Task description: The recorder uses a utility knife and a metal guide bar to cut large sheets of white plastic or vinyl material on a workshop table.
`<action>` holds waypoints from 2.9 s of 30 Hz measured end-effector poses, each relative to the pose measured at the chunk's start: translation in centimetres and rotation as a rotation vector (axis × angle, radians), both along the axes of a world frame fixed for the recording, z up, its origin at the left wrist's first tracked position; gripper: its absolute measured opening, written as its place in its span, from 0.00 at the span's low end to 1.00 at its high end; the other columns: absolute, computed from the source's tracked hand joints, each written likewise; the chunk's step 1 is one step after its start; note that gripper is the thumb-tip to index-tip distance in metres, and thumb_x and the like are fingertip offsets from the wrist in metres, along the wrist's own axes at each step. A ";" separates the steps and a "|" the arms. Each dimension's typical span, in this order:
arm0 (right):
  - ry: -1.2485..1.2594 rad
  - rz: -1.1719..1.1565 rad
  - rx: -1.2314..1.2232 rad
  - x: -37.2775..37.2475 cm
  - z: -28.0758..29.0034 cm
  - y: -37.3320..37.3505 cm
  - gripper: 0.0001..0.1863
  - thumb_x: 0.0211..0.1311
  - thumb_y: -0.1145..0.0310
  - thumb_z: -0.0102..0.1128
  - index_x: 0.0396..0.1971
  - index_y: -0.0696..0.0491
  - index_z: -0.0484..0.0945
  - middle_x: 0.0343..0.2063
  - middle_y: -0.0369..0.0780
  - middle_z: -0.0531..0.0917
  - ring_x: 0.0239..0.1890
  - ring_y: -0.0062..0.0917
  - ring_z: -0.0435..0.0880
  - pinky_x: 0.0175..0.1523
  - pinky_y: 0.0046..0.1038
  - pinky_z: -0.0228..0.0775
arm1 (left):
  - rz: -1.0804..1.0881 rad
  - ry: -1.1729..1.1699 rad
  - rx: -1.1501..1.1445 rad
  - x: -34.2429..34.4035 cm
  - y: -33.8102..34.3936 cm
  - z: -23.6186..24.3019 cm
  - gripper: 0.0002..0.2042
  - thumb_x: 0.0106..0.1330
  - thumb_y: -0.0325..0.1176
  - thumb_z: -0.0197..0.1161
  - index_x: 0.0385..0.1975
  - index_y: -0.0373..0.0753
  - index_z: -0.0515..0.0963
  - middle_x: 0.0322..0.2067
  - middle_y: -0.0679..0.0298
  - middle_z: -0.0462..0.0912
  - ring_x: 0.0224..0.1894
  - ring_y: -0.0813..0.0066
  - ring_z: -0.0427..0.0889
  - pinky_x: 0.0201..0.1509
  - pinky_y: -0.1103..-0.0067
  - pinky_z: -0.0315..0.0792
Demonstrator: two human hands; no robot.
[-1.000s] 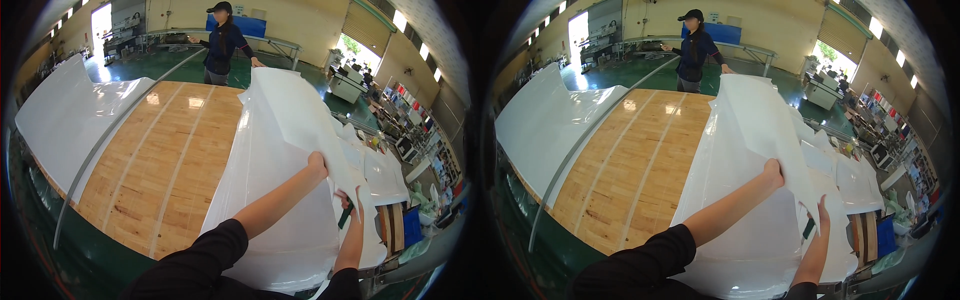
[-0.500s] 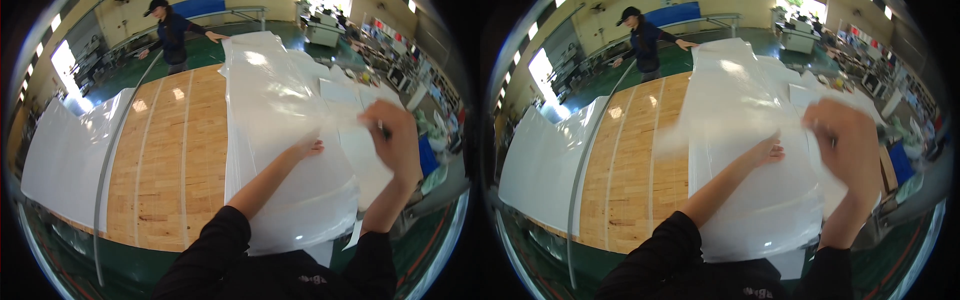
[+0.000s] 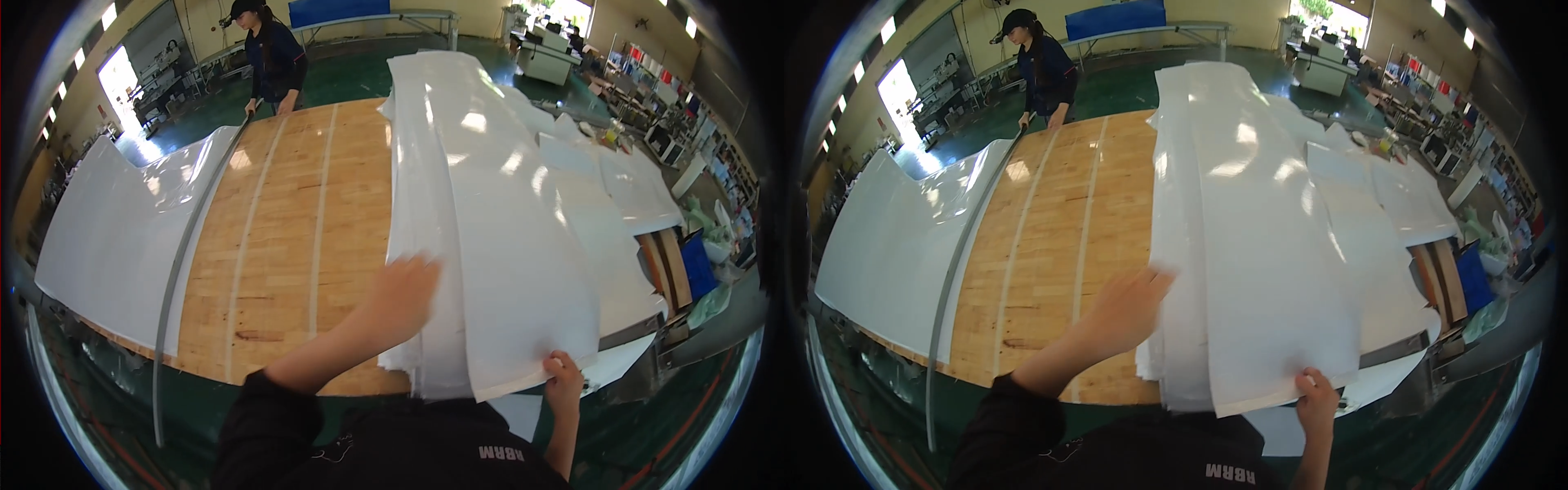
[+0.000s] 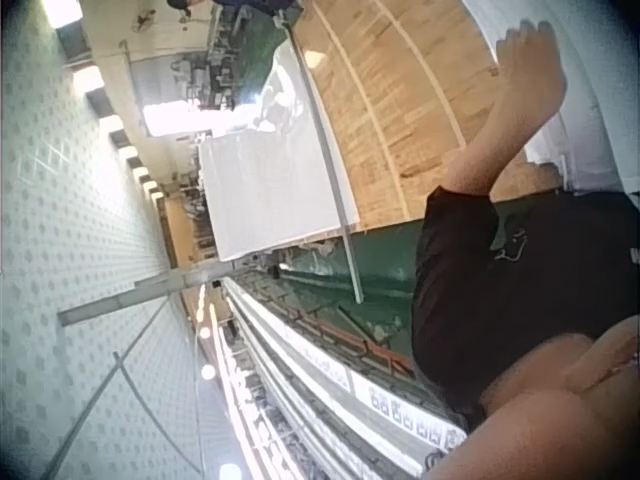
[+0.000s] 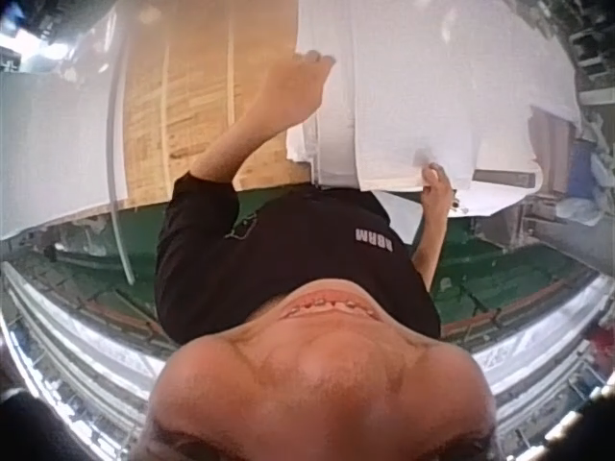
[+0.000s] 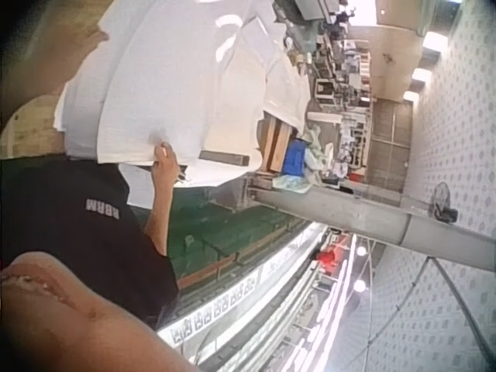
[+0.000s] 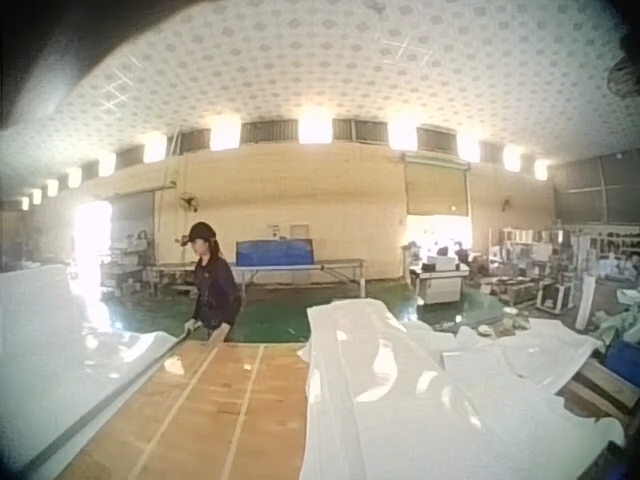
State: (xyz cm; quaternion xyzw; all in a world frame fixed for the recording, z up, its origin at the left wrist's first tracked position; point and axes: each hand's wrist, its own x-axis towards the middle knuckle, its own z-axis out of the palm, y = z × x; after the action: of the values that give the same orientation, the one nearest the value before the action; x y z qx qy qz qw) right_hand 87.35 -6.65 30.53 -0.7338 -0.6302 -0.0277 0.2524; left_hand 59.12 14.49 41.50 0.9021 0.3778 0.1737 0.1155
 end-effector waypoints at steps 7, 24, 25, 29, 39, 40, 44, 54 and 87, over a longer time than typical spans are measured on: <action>0.068 0.037 -0.072 0.3 0.7 0.8 0.15 0.35 0.85 0.50 0.26 0.53 0.77 0.37 0.40 0.80 0.30 0.37 0.79 0.32 0.31 0.70 | -0.156 -0.259 0.271 14.0 10.3 -10.0 0.23 0.66 0.50 0.46 0.59 0.52 0.64 0.63 0.57 0.56 0.67 0.56 0.49 0.68 0.61 0.43; 0.172 -0.366 -0.173 1.2 0.3 5.4 0.45 0.34 0.53 0.73 0.60 0.35 0.64 0.59 0.49 0.61 0.58 0.46 0.66 0.57 0.40 0.63 | 0.077 -0.234 0.007 11.4 5.1 -12.7 0.26 0.60 0.55 0.52 0.59 0.59 0.65 0.66 0.62 0.54 0.68 0.59 0.47 0.69 0.61 0.40; 0.167 -0.341 -0.161 1.6 0.5 5.6 0.45 0.33 0.53 0.74 0.59 0.35 0.66 0.58 0.48 0.62 0.57 0.45 0.66 0.57 0.40 0.63 | 0.103 -0.238 -0.006 11.3 4.8 -12.7 0.25 0.61 0.55 0.52 0.59 0.59 0.65 0.66 0.61 0.54 0.68 0.59 0.47 0.69 0.61 0.40; 0.251 -0.338 -0.197 2.5 1.6 6.7 0.43 0.30 0.52 0.74 0.56 0.36 0.70 0.55 0.46 0.65 0.56 0.43 0.68 0.56 0.40 0.64 | 0.087 -0.230 0.005 11.9 6.1 -12.9 0.25 0.61 0.55 0.51 0.59 0.59 0.65 0.66 0.61 0.54 0.69 0.58 0.46 0.69 0.60 0.39; 0.361 -0.390 -0.217 5.4 1.8 10.7 0.42 0.30 0.55 0.76 0.55 0.35 0.72 0.54 0.43 0.65 0.54 0.40 0.69 0.54 0.39 0.65 | 0.069 -0.167 0.002 15.0 10.8 -12.9 0.25 0.61 0.56 0.49 0.59 0.60 0.66 0.66 0.61 0.54 0.69 0.58 0.45 0.70 0.61 0.36; 0.339 -0.380 -0.199 5.5 1.8 10.9 0.42 0.30 0.55 0.76 0.55 0.36 0.72 0.53 0.44 0.65 0.54 0.40 0.68 0.55 0.38 0.64 | 0.069 -0.139 -0.006 15.0 10.9 -12.8 0.27 0.61 0.57 0.49 0.60 0.58 0.64 0.66 0.60 0.53 0.69 0.58 0.46 0.70 0.61 0.37; 0.198 -0.283 -0.141 6.3 1.0 10.7 0.42 0.32 0.58 0.76 0.56 0.41 0.71 0.50 0.45 0.67 0.54 0.40 0.67 0.58 0.37 0.60 | 0.070 -0.236 -0.003 14.1 11.4 -13.5 0.32 0.61 0.58 0.50 0.63 0.47 0.59 0.66 0.55 0.52 0.69 0.55 0.46 0.69 0.59 0.38; 0.245 -0.195 0.087 -6.8 8.3 8.8 0.20 0.54 0.59 0.65 0.48 0.46 0.78 0.30 0.37 0.79 0.18 0.16 0.65 0.19 0.20 0.57 | 0.290 -0.817 -0.184 -15.8 0.7 -14.2 0.19 0.63 0.38 0.57 0.51 0.38 0.68 0.50 0.54 0.71 0.54 0.57 0.68 0.59 0.69 0.62; -0.234 1.332 -0.634 -111.7 -31.1 23.1 0.31 0.51 0.78 0.45 0.58 0.39 0.67 0.65 0.39 0.56 0.56 0.39 0.71 0.56 0.33 0.66 | 1.581 -0.162 -0.922 -97.4 -24.3 -40.4 0.30 0.44 0.40 0.64 0.53 0.48 0.67 0.44 0.53 0.77 0.48 0.54 0.77 0.49 0.63 0.71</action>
State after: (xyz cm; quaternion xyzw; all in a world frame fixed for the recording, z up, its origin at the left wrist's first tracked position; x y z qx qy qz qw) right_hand -24.37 16.44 -0.57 -0.2267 -0.9418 0.2361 -0.0768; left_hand -38.30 -9.84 1.09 0.2310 0.9073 0.0970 0.3376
